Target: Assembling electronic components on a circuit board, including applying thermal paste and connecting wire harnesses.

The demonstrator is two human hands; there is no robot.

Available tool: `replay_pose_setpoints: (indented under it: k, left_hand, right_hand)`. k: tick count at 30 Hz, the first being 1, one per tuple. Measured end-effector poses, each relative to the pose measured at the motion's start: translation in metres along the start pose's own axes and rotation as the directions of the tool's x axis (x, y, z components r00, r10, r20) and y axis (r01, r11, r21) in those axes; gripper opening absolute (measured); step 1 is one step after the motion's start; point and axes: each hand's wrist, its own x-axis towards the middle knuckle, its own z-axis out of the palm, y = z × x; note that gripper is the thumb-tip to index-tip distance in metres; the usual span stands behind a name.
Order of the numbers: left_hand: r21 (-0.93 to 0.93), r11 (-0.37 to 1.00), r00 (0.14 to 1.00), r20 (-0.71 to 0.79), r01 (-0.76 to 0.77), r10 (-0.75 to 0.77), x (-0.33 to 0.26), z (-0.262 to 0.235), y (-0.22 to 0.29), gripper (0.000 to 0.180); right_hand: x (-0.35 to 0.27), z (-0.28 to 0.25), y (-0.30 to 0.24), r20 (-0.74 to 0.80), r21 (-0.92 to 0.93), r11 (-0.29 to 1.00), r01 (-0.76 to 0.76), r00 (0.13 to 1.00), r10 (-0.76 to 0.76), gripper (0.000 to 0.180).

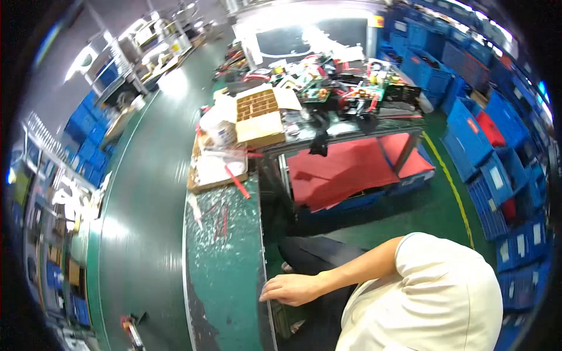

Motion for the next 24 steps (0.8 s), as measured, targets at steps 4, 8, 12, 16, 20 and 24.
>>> replay_pose_setpoints:
  k: [4, 8, 12, 16, 20, 24]
  left_hand:
    - [-0.010, 0.967, 0.937, -0.246, 0.255, -0.249, -0.001, -0.021, -0.058, 0.064]
    - [0.686, 0.663, 0.904, -0.427, 0.301, 0.031, -0.059, -0.016, 0.069, 0.060]
    - [0.474, 0.868, 0.977, -0.063, -0.150, 0.203, -0.137, 0.036, 0.217, 0.054]
    - [0.365, 0.930, 0.978, 0.203, -0.041, -0.037, -0.200, 0.079, 0.331, 0.044]
    - [0.438, 0.898, 0.987, 0.161, -0.053, -0.020, -0.216, 0.102, 0.358, 0.041]
    - [0.479, 0.877, 0.996, 0.093, -0.032, -0.015, -0.227, 0.105, 0.365, 0.039]
  right_hand:
    - [-0.064, -0.066, 0.011, -0.126, -0.088, 0.965, -0.249, 0.963, 0.237, 0.040]
    - [-0.097, -0.154, 0.031, -0.355, -0.272, 0.821, -0.501, 0.846, 0.399, 0.033]
    - [-0.098, -0.286, 0.058, -0.636, -0.373, 0.782, -0.500, 0.751, 0.177, 0.021]
    - [-0.064, -0.412, 0.110, -0.743, -0.209, 0.829, -0.519, 0.636, 0.211, 0.024]
    - [0.000, -0.517, 0.147, -0.841, -0.220, 0.802, -0.555, 0.525, 0.132, 0.033]
    - [0.036, -0.616, 0.226, -0.802, -0.270, 0.505, -0.820, 0.482, 0.353, 0.061]
